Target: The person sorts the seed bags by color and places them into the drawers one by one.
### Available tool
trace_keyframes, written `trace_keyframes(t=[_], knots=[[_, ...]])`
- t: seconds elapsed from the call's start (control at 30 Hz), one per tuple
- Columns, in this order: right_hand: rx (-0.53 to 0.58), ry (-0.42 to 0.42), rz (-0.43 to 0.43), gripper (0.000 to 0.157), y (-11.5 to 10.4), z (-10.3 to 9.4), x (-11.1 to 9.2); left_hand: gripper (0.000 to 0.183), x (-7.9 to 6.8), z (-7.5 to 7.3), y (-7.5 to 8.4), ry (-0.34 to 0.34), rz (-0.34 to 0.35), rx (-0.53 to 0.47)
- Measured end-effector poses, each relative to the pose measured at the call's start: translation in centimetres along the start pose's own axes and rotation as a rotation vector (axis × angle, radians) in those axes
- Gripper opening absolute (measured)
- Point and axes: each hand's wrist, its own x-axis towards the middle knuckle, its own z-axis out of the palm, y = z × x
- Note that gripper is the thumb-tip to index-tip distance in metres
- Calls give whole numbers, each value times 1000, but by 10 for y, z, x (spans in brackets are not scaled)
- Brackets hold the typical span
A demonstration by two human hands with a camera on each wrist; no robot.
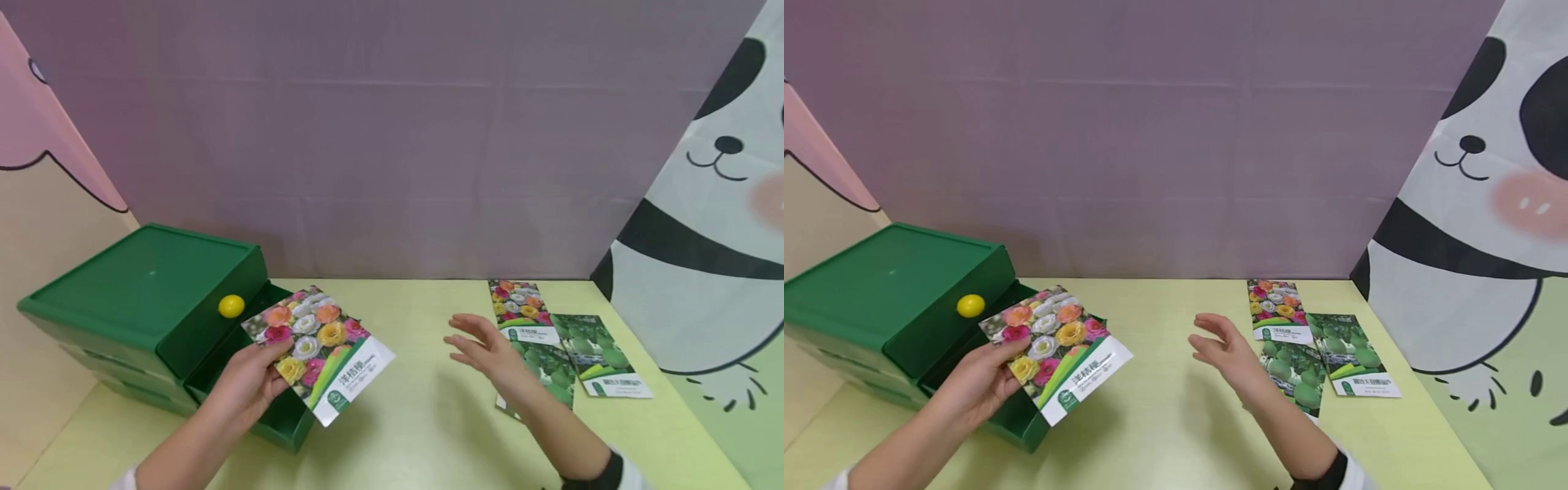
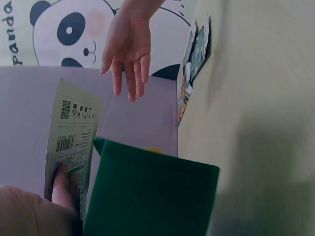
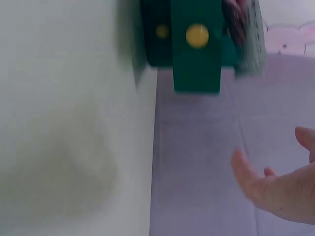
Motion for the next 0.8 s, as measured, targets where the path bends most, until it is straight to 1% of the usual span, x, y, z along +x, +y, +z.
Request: trace_keyframes(t=[0.07,0.2,0.3,0.37,0.47,0.53,0.6,0.73,0.8], knots=[[-88,52,43,61,-3,-14,8,61,2,-8,-1,19,-29,-36],[-320,104,139,77,-6,-49,29,61,4,-18,1,32,-72,-116],[-490,117,205,85,-3,-79,50,61,6,-21,5,43,-76,-155],[-576,116,262,91,3,-97,63,62,7,-22,7,53,-86,-172],[-648,111,355,94,12,-123,77,62,8,-23,8,63,-122,-205],[-692,114,398,95,18,-139,84,62,10,-24,8,68,-146,-233],[-732,123,428,93,24,-151,88,61,11,-25,9,69,-163,-283],[-812,146,504,94,33,-168,97,59,15,-28,10,65,-182,-400],[-842,152,544,94,38,-172,102,57,19,-30,10,54,-184,-433]])
